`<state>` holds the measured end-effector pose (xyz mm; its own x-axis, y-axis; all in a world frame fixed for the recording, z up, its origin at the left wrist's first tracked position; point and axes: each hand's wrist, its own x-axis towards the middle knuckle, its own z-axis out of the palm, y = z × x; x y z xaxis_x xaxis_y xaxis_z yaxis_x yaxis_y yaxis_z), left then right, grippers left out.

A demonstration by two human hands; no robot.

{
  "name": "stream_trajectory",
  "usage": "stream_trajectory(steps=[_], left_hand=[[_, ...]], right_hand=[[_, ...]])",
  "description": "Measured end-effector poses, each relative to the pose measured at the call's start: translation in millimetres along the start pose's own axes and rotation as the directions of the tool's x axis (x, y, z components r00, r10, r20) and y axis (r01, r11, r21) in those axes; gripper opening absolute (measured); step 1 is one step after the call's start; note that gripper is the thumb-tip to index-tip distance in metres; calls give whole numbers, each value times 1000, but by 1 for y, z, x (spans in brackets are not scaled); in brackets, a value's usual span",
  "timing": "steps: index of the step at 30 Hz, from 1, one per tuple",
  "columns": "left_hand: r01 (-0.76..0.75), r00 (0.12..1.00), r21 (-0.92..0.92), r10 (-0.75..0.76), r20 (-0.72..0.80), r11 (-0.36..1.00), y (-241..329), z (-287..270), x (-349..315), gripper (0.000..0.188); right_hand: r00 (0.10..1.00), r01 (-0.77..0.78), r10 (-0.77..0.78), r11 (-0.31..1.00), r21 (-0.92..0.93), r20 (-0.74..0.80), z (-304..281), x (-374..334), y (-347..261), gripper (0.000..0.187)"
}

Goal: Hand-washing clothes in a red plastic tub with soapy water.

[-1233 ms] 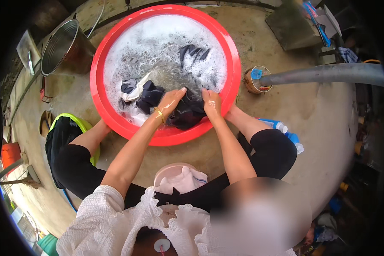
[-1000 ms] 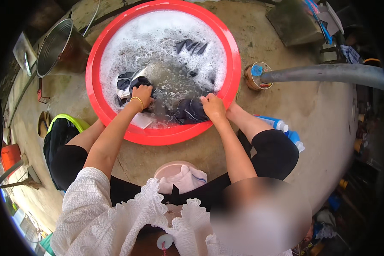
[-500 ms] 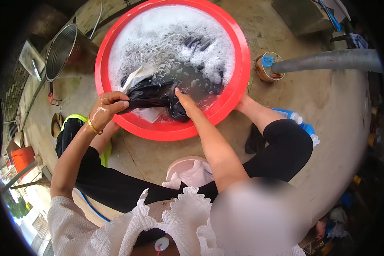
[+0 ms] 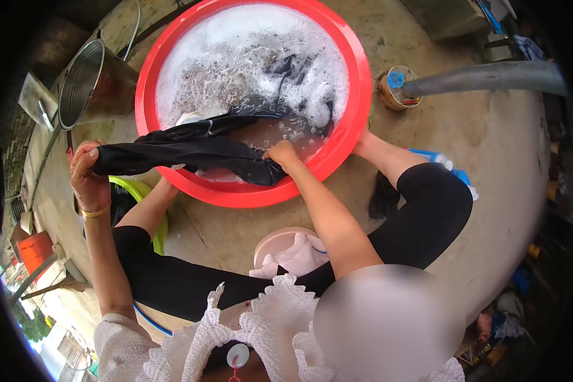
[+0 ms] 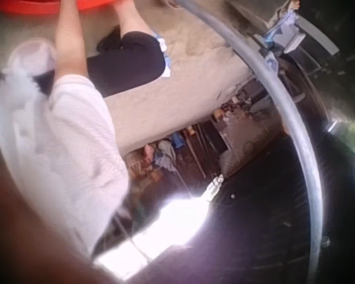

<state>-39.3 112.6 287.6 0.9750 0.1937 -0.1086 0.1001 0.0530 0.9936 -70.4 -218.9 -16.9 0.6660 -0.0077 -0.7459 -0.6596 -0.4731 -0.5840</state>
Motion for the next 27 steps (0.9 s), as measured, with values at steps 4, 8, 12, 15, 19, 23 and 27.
stream_trajectory(steps=[4, 8, 12, 15, 19, 23, 27], left_hand=[[-34, 999, -54, 35, 21, 998, 11, -9, 6, 14], [-36, 999, -90, 38, 29, 995, 14, -11, 13, 13], [28, 999, 147, -23, -35, 989, 9, 2, 7, 9], [152, 987, 467, -156, -31, 871, 5, 11, 11, 9], [-419, 899, 849, 283, 335, 324, -10, 62, 19, 35], [-356, 934, 852, 181, 309, 384, -17, 61, 18, 33], [-412, 904, 789, 92, 418, 456, -48, 82, 23, 30]], right_hand=[[984, -7, 51, 970, 243, -173, -49, 15, -11, 12], [978, 18, 124, 747, 665, -166, -83, 51, -6, 16], [874, 172, 61, 889, 425, -482, -80, 82, -50, 22], [806, 255, 54, 867, 428, -590, -89, 133, -67, 28], [879, 181, 284, 543, 820, -383, -103, 199, -79, 18], [928, 254, 2, 730, 635, -373, -11, 142, -115, 18], [919, 348, -270, 898, 270, -286, 25, 50, -64, 27]])
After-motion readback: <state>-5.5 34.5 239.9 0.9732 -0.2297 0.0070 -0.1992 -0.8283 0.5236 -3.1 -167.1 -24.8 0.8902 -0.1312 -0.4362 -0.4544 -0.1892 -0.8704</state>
